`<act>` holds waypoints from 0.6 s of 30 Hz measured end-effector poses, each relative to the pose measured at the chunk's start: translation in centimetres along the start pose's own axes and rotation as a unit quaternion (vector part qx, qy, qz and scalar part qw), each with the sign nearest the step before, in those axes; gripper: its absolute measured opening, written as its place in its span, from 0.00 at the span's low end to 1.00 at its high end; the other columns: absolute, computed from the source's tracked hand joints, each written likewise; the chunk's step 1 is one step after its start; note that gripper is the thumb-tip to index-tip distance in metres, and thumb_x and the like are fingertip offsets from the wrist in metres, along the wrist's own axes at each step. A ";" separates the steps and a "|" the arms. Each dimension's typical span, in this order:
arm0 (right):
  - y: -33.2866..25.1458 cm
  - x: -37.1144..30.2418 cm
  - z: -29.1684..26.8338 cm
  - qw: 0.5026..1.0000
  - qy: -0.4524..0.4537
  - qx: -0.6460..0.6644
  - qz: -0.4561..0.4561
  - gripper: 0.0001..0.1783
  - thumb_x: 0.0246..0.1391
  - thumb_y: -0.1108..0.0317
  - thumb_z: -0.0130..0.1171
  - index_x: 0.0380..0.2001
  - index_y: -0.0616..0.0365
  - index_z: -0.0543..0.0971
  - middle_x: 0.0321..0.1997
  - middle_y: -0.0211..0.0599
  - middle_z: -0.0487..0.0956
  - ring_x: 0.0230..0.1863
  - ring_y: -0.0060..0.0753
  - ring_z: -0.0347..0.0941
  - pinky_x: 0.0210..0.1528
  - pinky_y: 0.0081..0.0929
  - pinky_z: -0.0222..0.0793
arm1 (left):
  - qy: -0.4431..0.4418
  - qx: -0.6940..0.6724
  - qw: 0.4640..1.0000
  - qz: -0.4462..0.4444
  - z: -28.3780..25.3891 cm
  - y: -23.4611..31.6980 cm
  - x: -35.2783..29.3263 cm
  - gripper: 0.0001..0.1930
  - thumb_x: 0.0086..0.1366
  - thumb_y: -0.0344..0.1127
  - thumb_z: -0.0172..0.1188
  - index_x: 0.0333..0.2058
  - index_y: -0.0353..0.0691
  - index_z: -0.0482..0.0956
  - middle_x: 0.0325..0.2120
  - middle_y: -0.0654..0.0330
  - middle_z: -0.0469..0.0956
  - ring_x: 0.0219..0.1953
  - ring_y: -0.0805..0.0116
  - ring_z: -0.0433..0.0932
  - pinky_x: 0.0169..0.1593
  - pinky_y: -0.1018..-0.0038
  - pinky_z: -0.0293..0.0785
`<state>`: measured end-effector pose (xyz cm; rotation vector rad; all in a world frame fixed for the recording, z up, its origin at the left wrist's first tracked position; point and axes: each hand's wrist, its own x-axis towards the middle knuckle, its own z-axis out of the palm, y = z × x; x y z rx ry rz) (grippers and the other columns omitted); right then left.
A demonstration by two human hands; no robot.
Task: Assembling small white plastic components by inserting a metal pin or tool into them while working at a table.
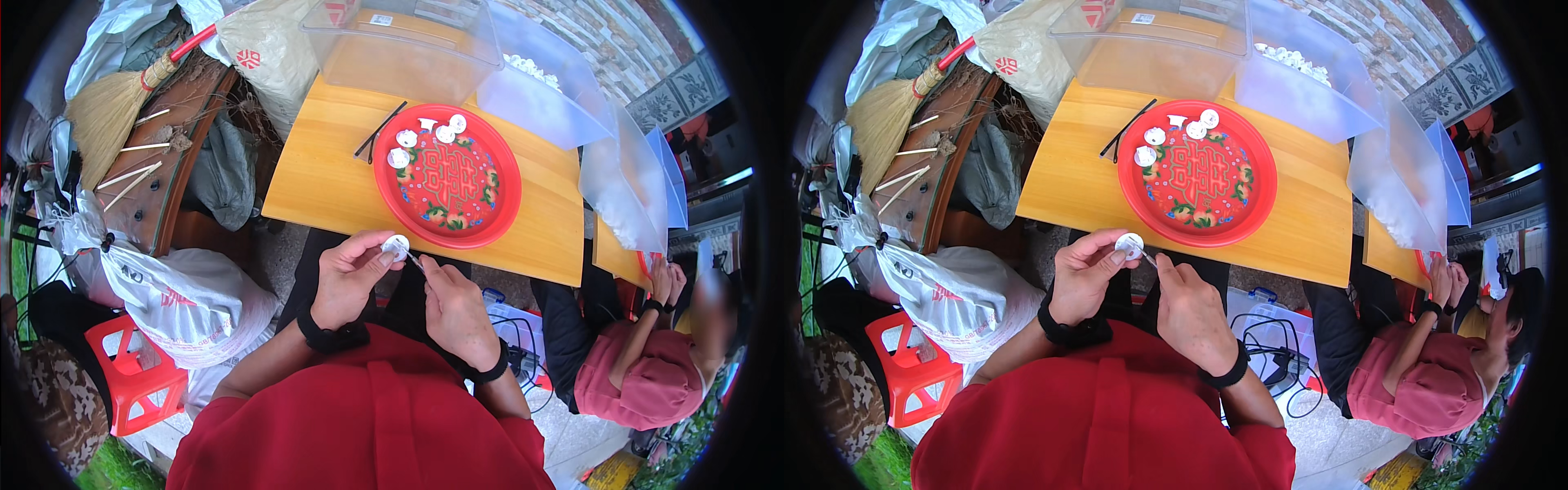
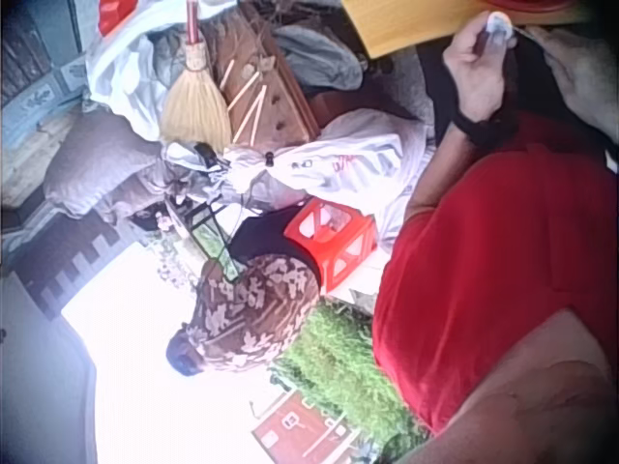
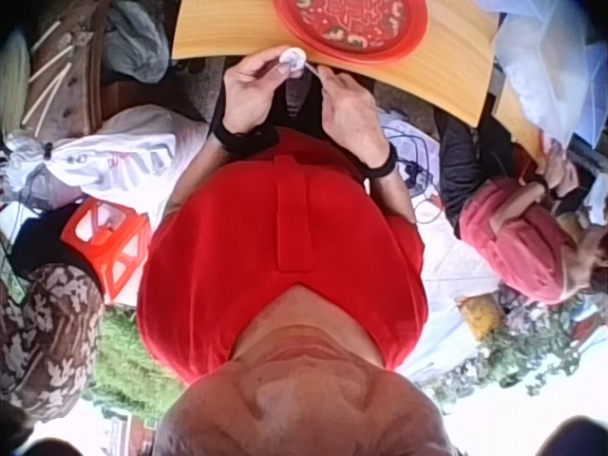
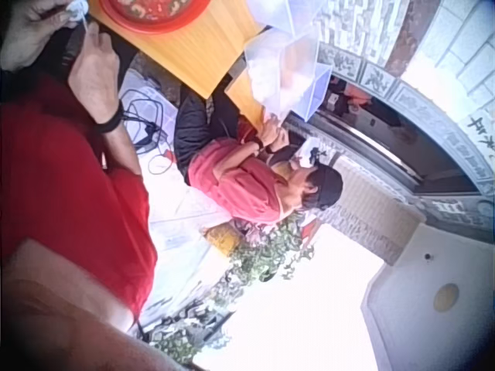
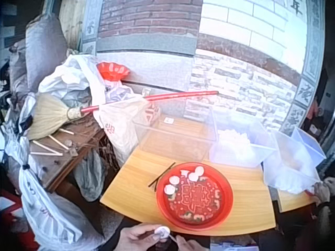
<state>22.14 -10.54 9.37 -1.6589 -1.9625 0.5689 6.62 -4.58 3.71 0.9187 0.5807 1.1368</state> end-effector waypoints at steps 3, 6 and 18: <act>0.0 0.1 -0.1 1.000 -0.002 -0.008 -0.006 0.23 0.42 0.81 0.50 0.46 0.72 0.68 0.26 0.48 0.69 0.26 0.50 0.70 0.28 0.39 0.68 | -0.005 0.002 1.000 -0.001 -0.1 -0.1 0.1 0.13 0.60 0.21 0.52 0.45 0.31 0.72 0.39 0.55 0.75 0.41 0.69 0.75 0.44 0.74 0.76; 0.0 0.2 -0.3 1.000 -0.008 -0.018 -0.015 0.23 0.40 0.82 0.50 0.46 0.72 0.68 0.26 0.48 0.69 0.26 0.49 0.70 0.29 0.38 0.68 | -0.012 0.020 1.000 0.006 -0.1 -0.1 0.1 0.13 0.60 0.21 0.52 0.45 0.31 0.73 0.39 0.55 0.74 0.41 0.69 0.75 0.44 0.74 0.76; -0.7 1.0 -1.4 0.988 -0.069 -0.126 -0.051 0.22 0.38 0.80 0.50 0.42 0.74 0.68 0.25 0.48 0.70 0.25 0.46 0.72 0.28 0.35 0.69 | -0.046 0.097 0.992 0.064 -0.6 -0.2 -0.2 0.14 0.58 0.17 0.52 0.44 0.31 0.73 0.41 0.54 0.72 0.40 0.69 0.75 0.44 0.75 0.75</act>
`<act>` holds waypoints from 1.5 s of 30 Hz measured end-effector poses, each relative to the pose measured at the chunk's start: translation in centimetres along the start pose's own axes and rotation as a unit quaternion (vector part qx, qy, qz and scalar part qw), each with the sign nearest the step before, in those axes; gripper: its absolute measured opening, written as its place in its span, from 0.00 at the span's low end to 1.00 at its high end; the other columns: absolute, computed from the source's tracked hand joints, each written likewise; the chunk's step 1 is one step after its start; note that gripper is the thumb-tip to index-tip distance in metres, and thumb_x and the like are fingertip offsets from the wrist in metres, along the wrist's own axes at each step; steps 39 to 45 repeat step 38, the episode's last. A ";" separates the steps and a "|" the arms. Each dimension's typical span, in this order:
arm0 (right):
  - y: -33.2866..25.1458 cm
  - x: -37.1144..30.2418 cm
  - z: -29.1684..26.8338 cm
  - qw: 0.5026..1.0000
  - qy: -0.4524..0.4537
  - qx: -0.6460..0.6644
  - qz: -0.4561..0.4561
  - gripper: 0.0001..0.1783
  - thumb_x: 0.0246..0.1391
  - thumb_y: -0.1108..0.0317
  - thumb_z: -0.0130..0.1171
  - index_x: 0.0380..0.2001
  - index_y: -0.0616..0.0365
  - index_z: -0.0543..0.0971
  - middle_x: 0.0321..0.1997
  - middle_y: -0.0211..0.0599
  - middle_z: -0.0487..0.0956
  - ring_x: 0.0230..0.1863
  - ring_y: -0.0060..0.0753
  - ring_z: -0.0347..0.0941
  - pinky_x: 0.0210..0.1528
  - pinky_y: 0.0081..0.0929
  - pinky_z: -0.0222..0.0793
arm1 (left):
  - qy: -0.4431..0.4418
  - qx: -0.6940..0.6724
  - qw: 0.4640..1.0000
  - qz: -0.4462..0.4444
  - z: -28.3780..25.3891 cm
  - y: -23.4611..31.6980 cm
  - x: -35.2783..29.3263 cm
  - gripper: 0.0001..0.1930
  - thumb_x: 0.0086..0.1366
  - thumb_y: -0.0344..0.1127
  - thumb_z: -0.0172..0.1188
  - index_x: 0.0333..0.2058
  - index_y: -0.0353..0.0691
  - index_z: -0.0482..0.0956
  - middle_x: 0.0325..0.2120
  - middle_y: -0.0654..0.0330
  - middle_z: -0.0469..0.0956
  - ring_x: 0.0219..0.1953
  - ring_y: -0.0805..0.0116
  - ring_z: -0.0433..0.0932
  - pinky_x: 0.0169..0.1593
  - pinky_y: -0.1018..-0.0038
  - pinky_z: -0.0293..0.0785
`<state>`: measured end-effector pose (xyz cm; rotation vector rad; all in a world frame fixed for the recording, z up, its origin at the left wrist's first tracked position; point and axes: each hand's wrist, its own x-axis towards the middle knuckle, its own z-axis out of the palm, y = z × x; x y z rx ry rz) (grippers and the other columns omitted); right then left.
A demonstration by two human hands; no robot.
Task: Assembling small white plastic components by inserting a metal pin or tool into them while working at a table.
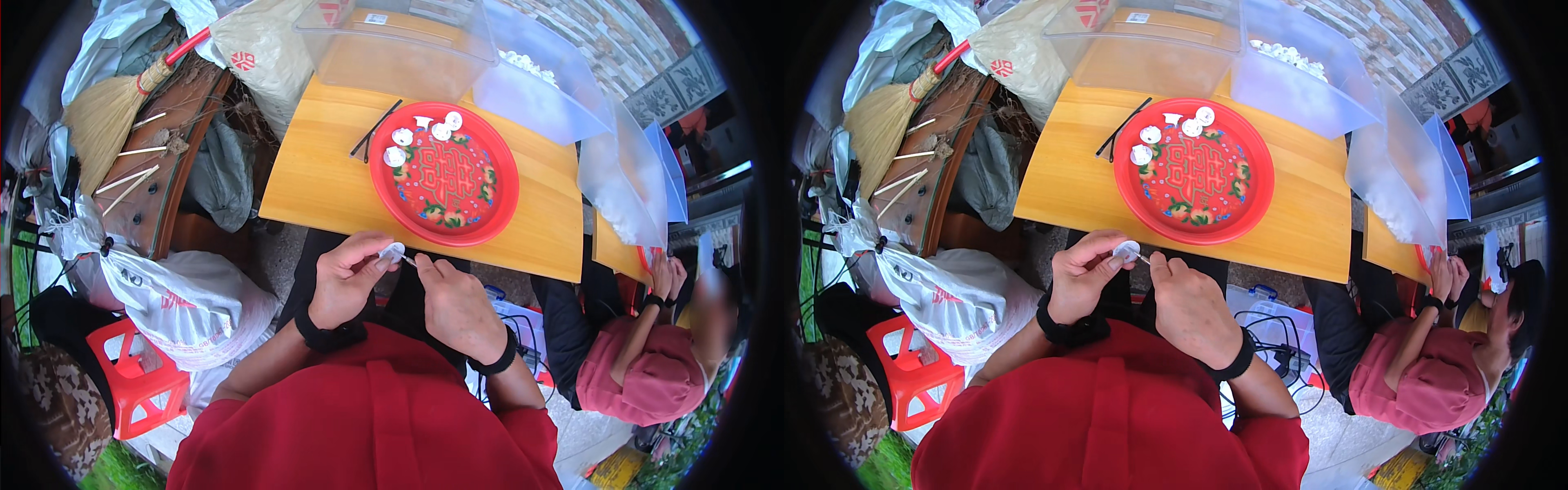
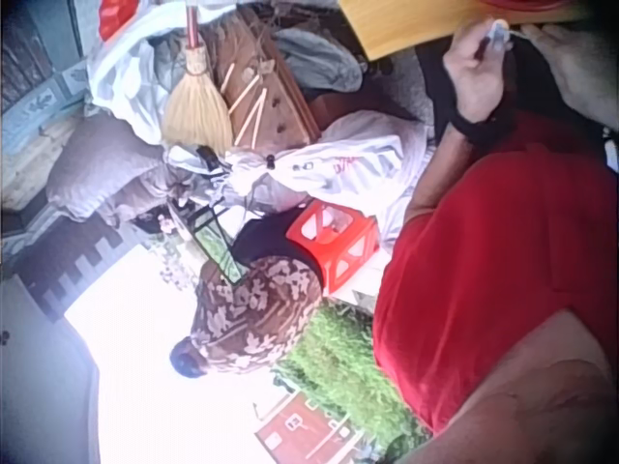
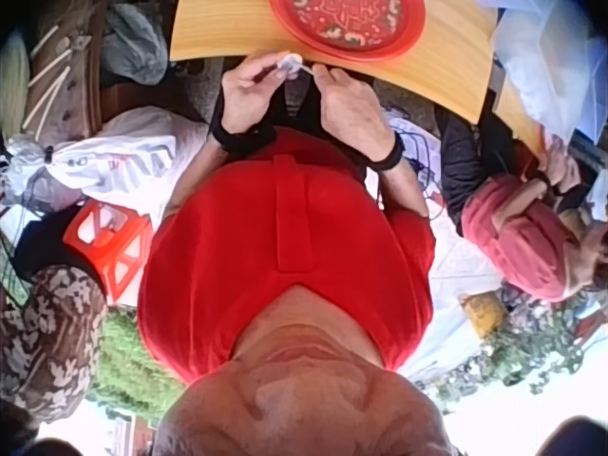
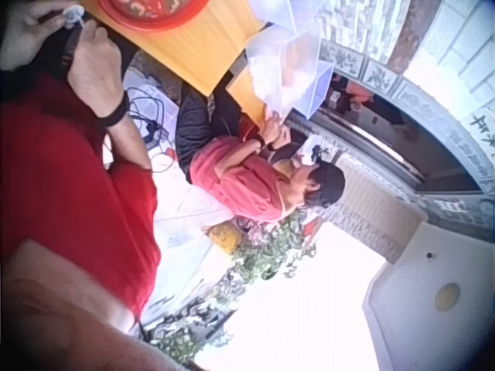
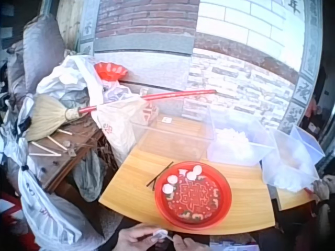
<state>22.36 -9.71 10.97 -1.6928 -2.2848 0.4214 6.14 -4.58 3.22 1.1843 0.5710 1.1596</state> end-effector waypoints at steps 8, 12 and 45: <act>-1.5 1.1 -1.5 0.992 -0.071 -0.105 -0.022 0.12 0.37 0.77 0.52 0.30 0.72 0.70 0.23 0.46 0.70 0.24 0.39 0.72 0.24 0.31 0.69 | -0.007 0.025 1.000 -0.014 0.0 -0.1 -0.1 0.13 0.58 0.15 0.51 0.42 0.30 0.74 0.43 0.53 0.72 0.41 0.68 0.75 0.43 0.76 0.75; -1.6 1.7 -1.9 0.982 -0.081 -0.148 -0.080 0.08 0.36 0.75 0.53 0.23 0.71 0.72 0.22 0.43 0.70 0.25 0.37 0.73 0.23 0.30 0.69 | -0.008 0.045 0.999 -0.016 -0.2 -0.8 -0.2 0.14 0.57 0.15 0.50 0.42 0.30 0.74 0.44 0.52 0.71 0.42 0.68 0.74 0.43 0.76 0.75; -0.4 0.1 5.1 0.968 0.099 0.221 0.064 0.20 0.49 0.81 0.45 0.48 0.65 0.68 0.25 0.48 0.73 0.27 0.44 0.74 0.31 0.32 0.69 | 0.090 -0.132 0.986 -0.056 0.1 -1.1 0.6 0.15 0.57 0.18 0.53 0.45 0.30 0.72 0.38 0.52 0.76 0.41 0.67 0.77 0.45 0.73 0.76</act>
